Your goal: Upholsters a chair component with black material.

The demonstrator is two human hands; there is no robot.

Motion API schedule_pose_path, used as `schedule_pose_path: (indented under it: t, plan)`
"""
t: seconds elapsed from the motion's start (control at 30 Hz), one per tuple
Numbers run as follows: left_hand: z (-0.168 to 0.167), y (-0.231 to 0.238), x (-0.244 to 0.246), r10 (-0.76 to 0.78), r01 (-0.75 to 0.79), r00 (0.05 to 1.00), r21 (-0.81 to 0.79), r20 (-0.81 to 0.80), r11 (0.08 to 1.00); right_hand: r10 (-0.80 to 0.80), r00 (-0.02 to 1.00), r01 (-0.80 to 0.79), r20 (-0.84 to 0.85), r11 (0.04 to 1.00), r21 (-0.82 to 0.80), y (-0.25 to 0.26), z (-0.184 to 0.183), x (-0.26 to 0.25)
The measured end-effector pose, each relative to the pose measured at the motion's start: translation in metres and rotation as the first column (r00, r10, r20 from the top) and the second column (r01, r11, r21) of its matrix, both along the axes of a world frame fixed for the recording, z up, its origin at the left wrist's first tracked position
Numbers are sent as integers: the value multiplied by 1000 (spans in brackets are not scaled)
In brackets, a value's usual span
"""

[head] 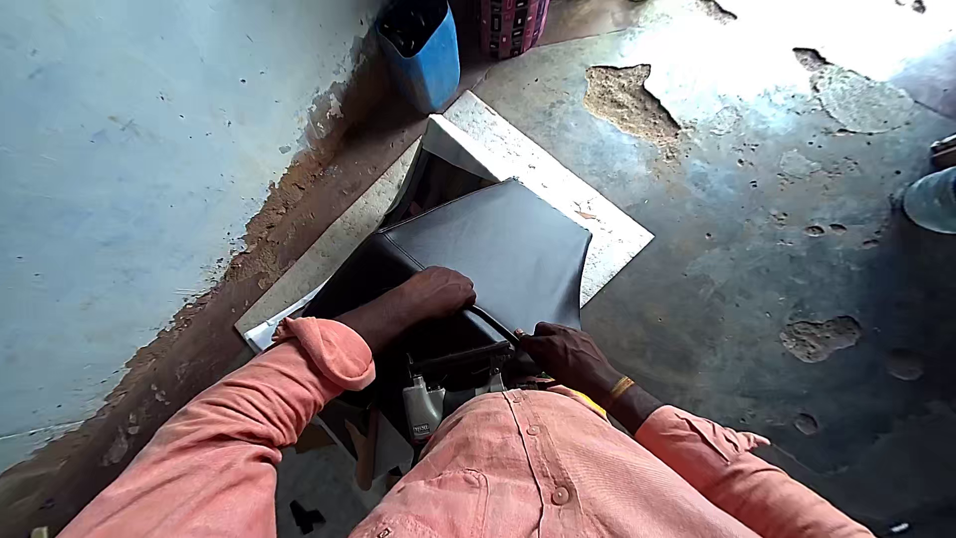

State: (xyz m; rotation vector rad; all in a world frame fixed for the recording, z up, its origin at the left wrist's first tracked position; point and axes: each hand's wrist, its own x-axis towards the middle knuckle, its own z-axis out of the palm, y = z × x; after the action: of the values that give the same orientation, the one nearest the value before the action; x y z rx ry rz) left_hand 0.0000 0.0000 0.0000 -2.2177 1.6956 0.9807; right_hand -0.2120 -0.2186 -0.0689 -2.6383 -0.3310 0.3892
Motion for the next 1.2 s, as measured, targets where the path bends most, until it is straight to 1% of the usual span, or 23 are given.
schedule_pose_path:
  t: [0.07, 0.13, 0.17, 0.23, 0.27, 0.33, 0.4, 0.5, 0.6, 0.7, 0.83, 0.9, 1.07, 1.13, 1.2]
  plan:
    - [-2, 2, 21, 80, -76, 984, 35, -158, 997, -9, 1000, 9, -15, 1000, 15, -3, -1, -1]
    - [-6, 12, 38, 198, -209, 923, 4, -330, 978, -27, 999, 28, -31, 999, 34, -3, -1, 0]
    - [-7, 16, 44, 249, -273, 886, -5, -391, 962, -40, 999, 42, -35, 998, 42, -3, -1, 0]
    - [-7, 22, 48, 330, -384, 823, -25, -463, 923, -57, 998, 58, -26, 997, 45, -2, -1, 0]
    - [-9, 24, 48, 348, -416, 804, -39, -482, 908, -65, 998, 66, -22, 997, 45, -2, -1, 1]
    - [-14, 25, 46, 335, -418, 802, -64, -495, 906, -69, 997, 69, -22, 997, 38, -2, 0, 1]
    - [-17, 25, 42, 284, -367, 838, -96, -466, 925, -72, 997, 73, -31, 997, 36, -4, 0, 2]
    - [-16, 23, 36, 190, -245, 925, -134, -329, 960, -68, 997, 69, -27, 997, 41, -5, 1, 3]
    - [-10, 16, 31, 145, -168, 968, -101, -205, 981, -64, 997, 65, -36, 997, 31, -6, 1, 4]
    - [-6, 12, 37, 138, -152, 968, -51, -211, 987, -81, 996, 82, -46, 996, 26, -7, 0, 3]
    - [-16, 13, 49, 199, -217, 939, -36, -280, 975, -109, 993, 110, -54, 993, 30, -5, 1, 2]
    - [-12, 10, 51, 256, -276, 912, -15, -320, 961, -121, 991, 123, -66, 992, 33, -6, 3, 2]
    - [-19, 16, 63, 404, -461, 787, -11, -466, 887, -137, 985, 142, -108, 989, 46, -7, 1, 3]
    - [-21, 17, 61, 438, -512, 759, -25, -482, 859, -135, 984, 142, -115, 988, 55, -8, -1, 3]
    - [-25, 18, 56, 451, -544, 752, -67, -482, 836, -137, 984, 144, -112, 988, 59, -8, -1, 3]
